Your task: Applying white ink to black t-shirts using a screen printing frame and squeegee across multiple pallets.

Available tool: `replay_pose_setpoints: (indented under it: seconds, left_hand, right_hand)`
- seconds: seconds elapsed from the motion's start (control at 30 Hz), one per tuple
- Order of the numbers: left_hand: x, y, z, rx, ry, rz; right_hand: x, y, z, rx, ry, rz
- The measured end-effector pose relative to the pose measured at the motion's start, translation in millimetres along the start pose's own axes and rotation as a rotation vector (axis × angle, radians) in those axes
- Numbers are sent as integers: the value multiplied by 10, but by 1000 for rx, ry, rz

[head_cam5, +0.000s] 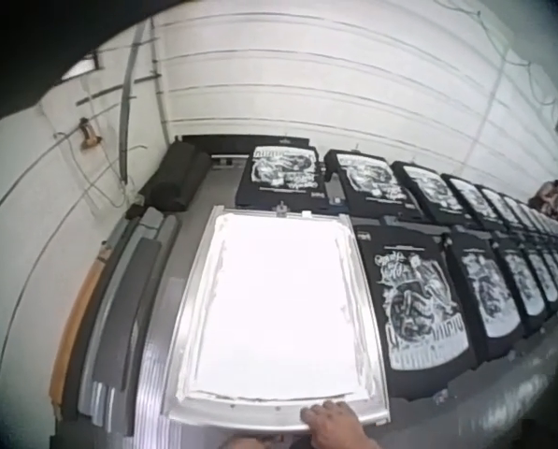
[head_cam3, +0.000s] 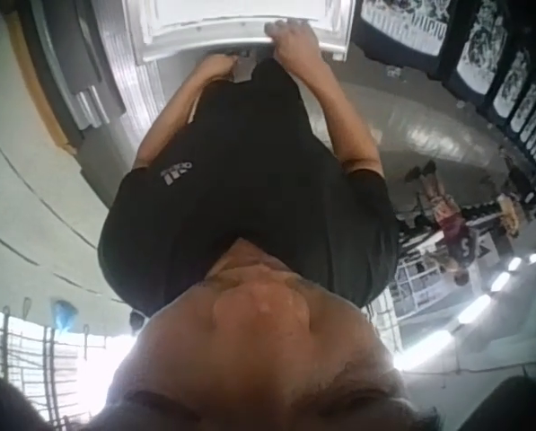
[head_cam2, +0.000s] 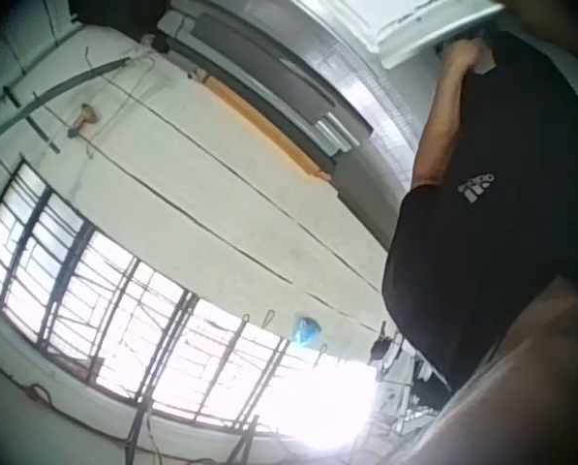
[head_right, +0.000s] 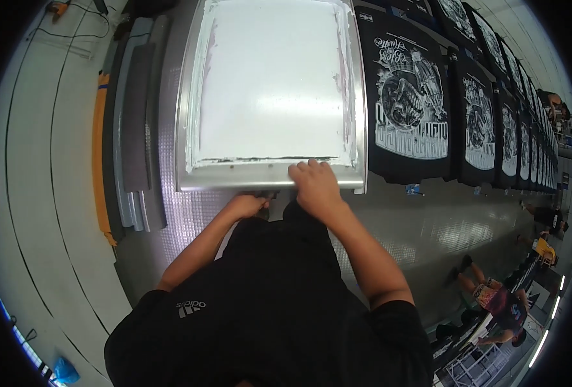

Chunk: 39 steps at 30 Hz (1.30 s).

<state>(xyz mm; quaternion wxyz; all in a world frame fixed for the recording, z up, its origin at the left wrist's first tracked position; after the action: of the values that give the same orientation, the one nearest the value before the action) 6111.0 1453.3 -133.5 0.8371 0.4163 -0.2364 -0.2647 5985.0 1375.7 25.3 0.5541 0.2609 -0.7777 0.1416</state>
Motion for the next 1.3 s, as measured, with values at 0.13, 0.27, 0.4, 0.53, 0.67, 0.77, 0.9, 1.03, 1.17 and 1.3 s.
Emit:
replay_pose_setpoints:
  seconds: [0.13, 0.27, 0.4, 0.53, 0.67, 0.77, 0.9, 1.03, 1.17, 1.3]
  left_hand:
    - [84, -23, -14, -69, -74, 169]
    - [113, 65, -99, 6, -83, 112]
    - [725, 550, -363, -5, -19, 375]
    - [2265, 1175, -1084, -151, 317, 1228]
    - [2801, 667, -1456, -186, 278, 1160]
    - [2560, 278, -1082, -211, 468, 1006]
    - [2172, 500, -804, -114, 375, 943]
    - [1339, 410, 192, -286, 241, 1113]
    - [230, -160, 1359, -362, 401, 914]
    - [-579, -421, 2006, -381, 470, 906]
  right_hand:
    - [15, 63, -76, 34, -23, 9]
    - [124, -12, 88, 21, 12, -119]
    - [576, 64, 858, -73, 128, 13]
    - [202, 211, 1781, -342, -714, -2]
    - [-42, -94, 1803, -315, -946, -7]
    - [-189, 97, 2151, -523, -1256, 132]
    - [224, 499, 2408, -530, -1230, 123]
    - [716, 1241, 3236, -561, -1183, 197]
    - [1171, 2093, 4320, -554, -1152, 280]
    - [1404, 2678, 5153, -548, -1154, 258]
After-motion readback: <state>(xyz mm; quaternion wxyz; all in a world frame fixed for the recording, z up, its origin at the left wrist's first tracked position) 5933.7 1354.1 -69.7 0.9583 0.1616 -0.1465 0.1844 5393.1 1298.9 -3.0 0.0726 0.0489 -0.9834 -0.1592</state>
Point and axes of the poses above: each hand's wrist, its own y-axis away from the middle knuckle, its own x-axis out of the back of the hand, z = x × y, the point moved 10 cm from there along -y, towards the middle knuckle, and after that the axes turned 2 degrees about x, right-handed, at the moved point
